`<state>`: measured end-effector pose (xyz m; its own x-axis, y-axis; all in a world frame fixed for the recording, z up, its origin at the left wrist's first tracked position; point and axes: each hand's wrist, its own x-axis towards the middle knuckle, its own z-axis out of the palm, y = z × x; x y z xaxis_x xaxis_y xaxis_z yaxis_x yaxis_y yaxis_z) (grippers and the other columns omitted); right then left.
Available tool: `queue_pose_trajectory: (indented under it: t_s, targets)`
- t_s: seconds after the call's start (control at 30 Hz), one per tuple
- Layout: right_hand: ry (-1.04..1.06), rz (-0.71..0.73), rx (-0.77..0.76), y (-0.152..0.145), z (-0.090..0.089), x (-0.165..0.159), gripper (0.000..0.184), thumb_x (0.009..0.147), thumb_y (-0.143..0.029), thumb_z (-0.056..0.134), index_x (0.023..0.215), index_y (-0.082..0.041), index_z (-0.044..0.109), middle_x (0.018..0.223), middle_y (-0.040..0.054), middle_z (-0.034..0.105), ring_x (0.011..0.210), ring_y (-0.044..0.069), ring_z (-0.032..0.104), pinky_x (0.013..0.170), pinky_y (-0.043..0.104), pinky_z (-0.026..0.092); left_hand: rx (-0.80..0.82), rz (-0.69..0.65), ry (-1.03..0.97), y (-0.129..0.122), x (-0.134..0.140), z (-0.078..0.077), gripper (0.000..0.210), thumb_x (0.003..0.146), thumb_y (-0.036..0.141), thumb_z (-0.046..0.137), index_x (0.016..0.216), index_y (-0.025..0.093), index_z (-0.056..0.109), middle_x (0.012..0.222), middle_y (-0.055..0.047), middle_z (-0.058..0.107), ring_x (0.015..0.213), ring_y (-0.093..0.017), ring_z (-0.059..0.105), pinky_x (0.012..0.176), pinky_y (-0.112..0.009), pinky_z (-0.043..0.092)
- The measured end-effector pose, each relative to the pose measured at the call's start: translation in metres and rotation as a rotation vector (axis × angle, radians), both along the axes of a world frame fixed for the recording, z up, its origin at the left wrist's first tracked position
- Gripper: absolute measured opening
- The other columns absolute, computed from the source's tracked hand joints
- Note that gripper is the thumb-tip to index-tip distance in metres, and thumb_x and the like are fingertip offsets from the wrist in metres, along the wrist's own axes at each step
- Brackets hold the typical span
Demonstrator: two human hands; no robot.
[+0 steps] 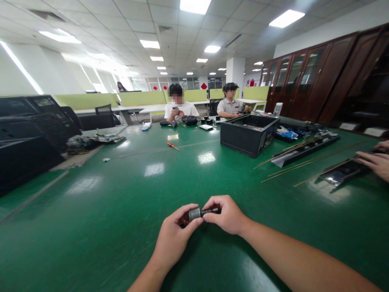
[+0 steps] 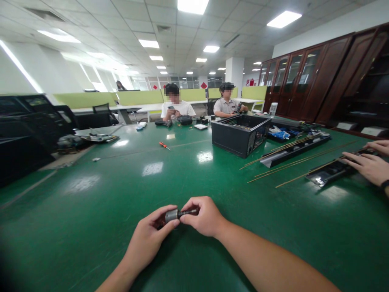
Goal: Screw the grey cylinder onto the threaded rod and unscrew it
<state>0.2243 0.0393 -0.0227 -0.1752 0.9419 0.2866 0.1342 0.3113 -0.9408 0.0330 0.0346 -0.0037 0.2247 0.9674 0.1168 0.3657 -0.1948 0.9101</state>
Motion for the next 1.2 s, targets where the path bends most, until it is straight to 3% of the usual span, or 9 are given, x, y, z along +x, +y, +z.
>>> queue_pose_trajectory:
  t_s: [1.2]
  targets:
    - [0.041, 0.036, -0.007, -0.0038, 0.0002, 0.0003, 0.007, 0.074, -0.021, 0.069, 0.078, -0.017, 0.064, 0.068, -0.0015, 0.06, 0.062, 0.013, 0.053, 0.06, 0.025, 0.041, -0.037, -0.002, -0.042, -0.0013, -0.0006, -0.0007, 0.039, 0.073, 0.04, 0.074, 0.106, 0.019, 0.07, 0.102, -0.005, 0.074, 0.093, -0.024, 0.068, 0.083, -0.033, 0.052]
